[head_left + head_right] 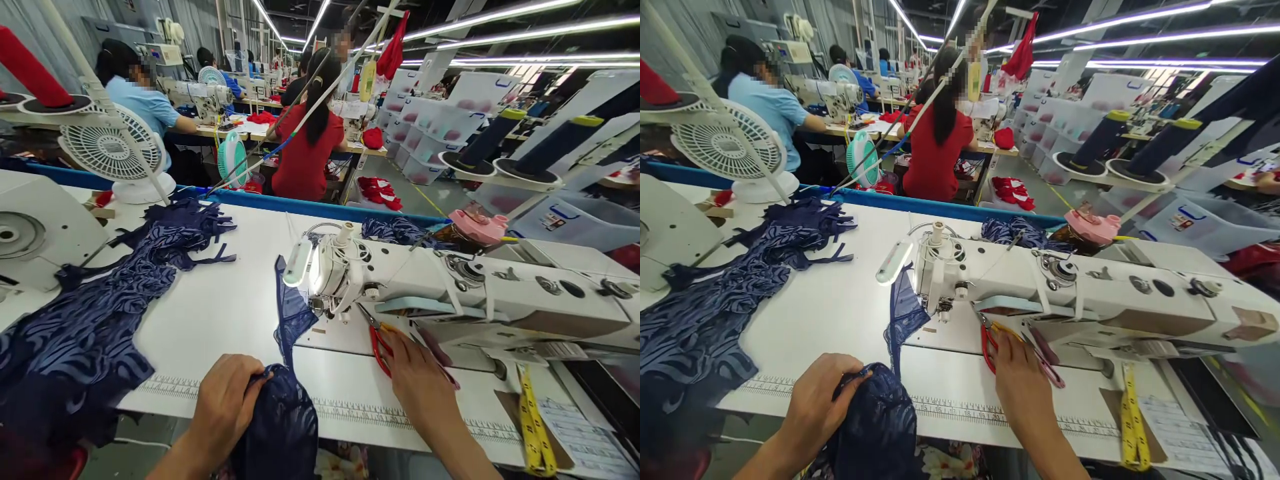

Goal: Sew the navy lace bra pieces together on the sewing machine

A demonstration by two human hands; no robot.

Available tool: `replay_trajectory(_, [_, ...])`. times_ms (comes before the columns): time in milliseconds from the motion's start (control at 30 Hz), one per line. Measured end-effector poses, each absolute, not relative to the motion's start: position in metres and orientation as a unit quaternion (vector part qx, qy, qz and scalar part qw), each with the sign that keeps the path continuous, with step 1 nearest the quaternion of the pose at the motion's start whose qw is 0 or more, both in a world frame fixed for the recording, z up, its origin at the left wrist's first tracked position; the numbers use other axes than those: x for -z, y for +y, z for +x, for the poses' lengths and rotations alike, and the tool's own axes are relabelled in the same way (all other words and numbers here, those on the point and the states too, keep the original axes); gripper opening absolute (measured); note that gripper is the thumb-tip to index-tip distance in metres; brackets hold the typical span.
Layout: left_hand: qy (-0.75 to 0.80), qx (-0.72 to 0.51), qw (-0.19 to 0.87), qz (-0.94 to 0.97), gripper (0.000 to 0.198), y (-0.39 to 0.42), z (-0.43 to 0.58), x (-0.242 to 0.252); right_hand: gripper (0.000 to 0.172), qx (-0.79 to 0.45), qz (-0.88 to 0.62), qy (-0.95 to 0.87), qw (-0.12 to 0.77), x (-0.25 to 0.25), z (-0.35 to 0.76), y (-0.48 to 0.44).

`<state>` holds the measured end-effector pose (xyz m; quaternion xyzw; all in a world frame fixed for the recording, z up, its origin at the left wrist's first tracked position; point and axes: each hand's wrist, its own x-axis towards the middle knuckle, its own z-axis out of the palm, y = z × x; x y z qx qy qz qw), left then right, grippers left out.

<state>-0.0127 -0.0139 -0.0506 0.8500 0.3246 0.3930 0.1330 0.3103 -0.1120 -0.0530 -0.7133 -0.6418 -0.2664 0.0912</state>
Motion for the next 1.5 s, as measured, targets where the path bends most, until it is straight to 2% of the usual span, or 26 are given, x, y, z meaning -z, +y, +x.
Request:
replay_trajectory(67, [0.3, -0.396, 0.084, 0.864, 0.013, -0.015, -0.008, 0.049, 0.031, 0.273, -0.717, -0.64, 0.041, 0.061, 0.321, -0.119])
replay_trajectory(200, [0.262, -0.394, 0.023, 0.881, 0.015, -0.016, -0.003, 0.046, 0.032, 0.184, -0.757, -0.627, 0.018, 0.061, 0.332, -0.122])
replay_trajectory(467, [0.224, -0.391, 0.0, 0.892, 0.019, -0.019, 0.0, 0.047, 0.029, -0.018, -0.754, -0.638, 0.156, 0.019, 0.302, -0.14])
replay_trajectory(567, [0.213, -0.389, -0.006, 0.897, 0.021, -0.019, 0.002, 0.05, 0.027, -0.167, -0.709, -0.671, 0.139, 0.001, 0.265, -0.144])
replay_trajectory(667, [0.204, -0.387, -0.014, 0.899, 0.022, -0.02, 0.002, 0.053, 0.026, -0.239, -0.691, -0.673, 0.113, -0.001, 0.238, -0.141])
replay_trajectory(967, [0.196, -0.397, -0.028, 0.896, 0.016, -0.022, 0.002, 0.05, 0.034, -0.178, -0.676, -0.704, 0.127, 0.01, 0.231, -0.129])
replay_trajectory(1200, [0.197, -0.396, -0.025, 0.897, 0.017, -0.023, 0.001, 0.052, 0.022, -0.19, -0.674, -0.704, 0.119, 0.003, 0.234, -0.131])
replay_trajectory(1500, [0.163, -0.4, -0.03, 0.901, 0.017, -0.028, 0.0, 0.056, 0.034, -0.19, -0.668, -0.712, 0.103, 0.003, 0.229, -0.128])
